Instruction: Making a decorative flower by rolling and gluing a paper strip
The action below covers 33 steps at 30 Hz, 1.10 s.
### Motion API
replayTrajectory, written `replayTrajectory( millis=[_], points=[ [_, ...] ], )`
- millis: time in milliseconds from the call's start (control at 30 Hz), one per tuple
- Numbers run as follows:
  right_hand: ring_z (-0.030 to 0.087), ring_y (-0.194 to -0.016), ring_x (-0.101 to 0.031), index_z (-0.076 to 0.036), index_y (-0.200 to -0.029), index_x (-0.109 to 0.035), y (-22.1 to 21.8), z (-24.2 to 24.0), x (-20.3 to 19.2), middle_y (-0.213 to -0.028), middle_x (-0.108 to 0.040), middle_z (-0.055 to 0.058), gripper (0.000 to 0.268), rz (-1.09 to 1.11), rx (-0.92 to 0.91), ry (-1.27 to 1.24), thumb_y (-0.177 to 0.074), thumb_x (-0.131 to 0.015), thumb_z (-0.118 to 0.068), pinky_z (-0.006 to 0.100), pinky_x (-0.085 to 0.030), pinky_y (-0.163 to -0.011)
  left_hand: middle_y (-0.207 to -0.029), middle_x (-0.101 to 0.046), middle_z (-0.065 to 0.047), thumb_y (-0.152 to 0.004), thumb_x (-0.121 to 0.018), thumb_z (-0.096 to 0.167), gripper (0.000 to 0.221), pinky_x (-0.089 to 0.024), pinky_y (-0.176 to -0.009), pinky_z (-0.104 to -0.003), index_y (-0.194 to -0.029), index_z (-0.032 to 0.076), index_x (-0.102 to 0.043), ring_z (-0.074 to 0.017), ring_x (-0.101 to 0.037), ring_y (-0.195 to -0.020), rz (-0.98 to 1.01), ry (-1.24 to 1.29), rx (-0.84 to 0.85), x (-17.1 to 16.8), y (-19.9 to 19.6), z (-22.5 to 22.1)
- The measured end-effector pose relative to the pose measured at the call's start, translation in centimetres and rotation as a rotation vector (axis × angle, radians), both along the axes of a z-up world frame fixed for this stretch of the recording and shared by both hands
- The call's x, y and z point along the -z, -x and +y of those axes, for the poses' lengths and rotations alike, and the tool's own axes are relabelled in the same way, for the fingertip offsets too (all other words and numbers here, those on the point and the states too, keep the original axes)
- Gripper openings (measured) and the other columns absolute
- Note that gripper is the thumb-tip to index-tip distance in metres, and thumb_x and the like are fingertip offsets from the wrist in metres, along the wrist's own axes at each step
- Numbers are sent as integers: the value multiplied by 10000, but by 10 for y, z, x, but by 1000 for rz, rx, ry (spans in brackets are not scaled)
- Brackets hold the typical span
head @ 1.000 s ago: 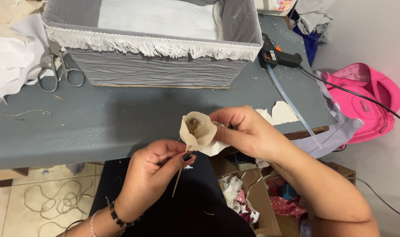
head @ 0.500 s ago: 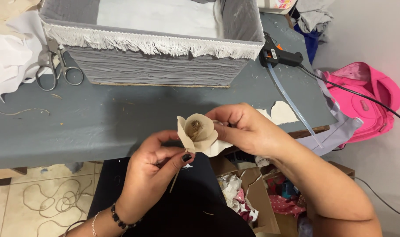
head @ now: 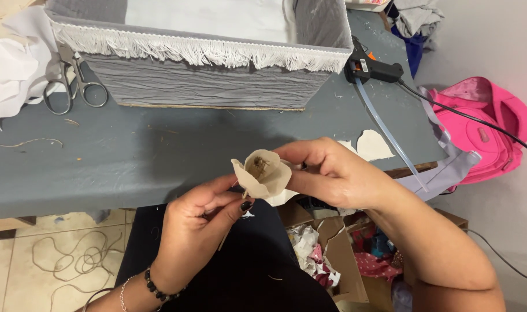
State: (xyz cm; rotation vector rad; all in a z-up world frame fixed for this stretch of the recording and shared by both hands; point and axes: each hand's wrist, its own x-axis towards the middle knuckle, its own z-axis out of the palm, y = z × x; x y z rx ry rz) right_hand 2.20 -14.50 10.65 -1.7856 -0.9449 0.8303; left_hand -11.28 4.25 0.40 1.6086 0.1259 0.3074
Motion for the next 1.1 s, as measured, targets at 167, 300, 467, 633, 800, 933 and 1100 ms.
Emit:
replayTrajectory(
  millis=[167,300,467,633,800,933,1100],
  points=[
    [127,-1060,-696,-30,-1308,-666,4,0,-2,-1183,-771,53,349,-10,5,-15,-1002,-580,-175,274,-557,-904,-1000,-844,-56,-857,-764,23,390,-626,-914,-233,-1242,54,-712,-84,-787,-939,-67,40,26,6,2,-1],
    [121,-967,-703,-70,-1335,-653,5,5,-10,-1196,-768,52,354,-22,-70,-29,-1021,-523,-172,239,-560,-805,-1044,-830,-90,-830,-776,-18,309,-658,-925,-250,-1134,25,-744,-136,-806,-957,-60,82,6,4,2,-4],
    [126,-1003,-661,-71,-1427,-566,7,5,-18,-1284,-695,41,571,3,-156,-19,-863,-527,8,255,-564,-812,-1011,-830,-81,-844,-769,-21,276,-650,-903,-240,-1115,10,-729,-123,-792,-934,-64,128,17,4,3,-4],
    [152,-1177,-696,-162,-1408,-562,24,11,-10,-1368,-690,22,633,-331,14,69,-809,-756,-229,308,-518,-994,-1099,-783,-71,-848,-771,-13,203,-634,-913,-230,-1047,16,-750,-126,-773,-945,-41,152,12,-2,2,-4],
    [81,-888,-703,-205,-1268,-683,35,16,-5,-1099,-772,-49,491,-380,215,86,-779,-705,-160,241,-533,-801,-966,-843,-44,-830,-792,18,385,-654,-876,-214,-1207,67,-728,-81,-793,-887,15,70,15,-3,4,-3],
    [115,-988,-752,-172,-1207,-698,35,16,-7,-1138,-783,-7,447,-420,184,33,-761,-682,-138,261,-552,-868,-1129,-819,-60,-892,-727,106,359,-604,-957,-235,-1248,62,-721,-92,-757,-1028,-23,13,94,-11,4,4],
    [148,-991,-742,-153,-1236,-688,32,15,-11,-1107,-777,8,421,-466,95,2,-814,-698,-159,278,-534,-868,-1050,-839,-3,-876,-760,118,207,-609,-860,-200,-1076,99,-808,-43,-754,-938,-13,-80,52,-3,1,5]
  ],
)
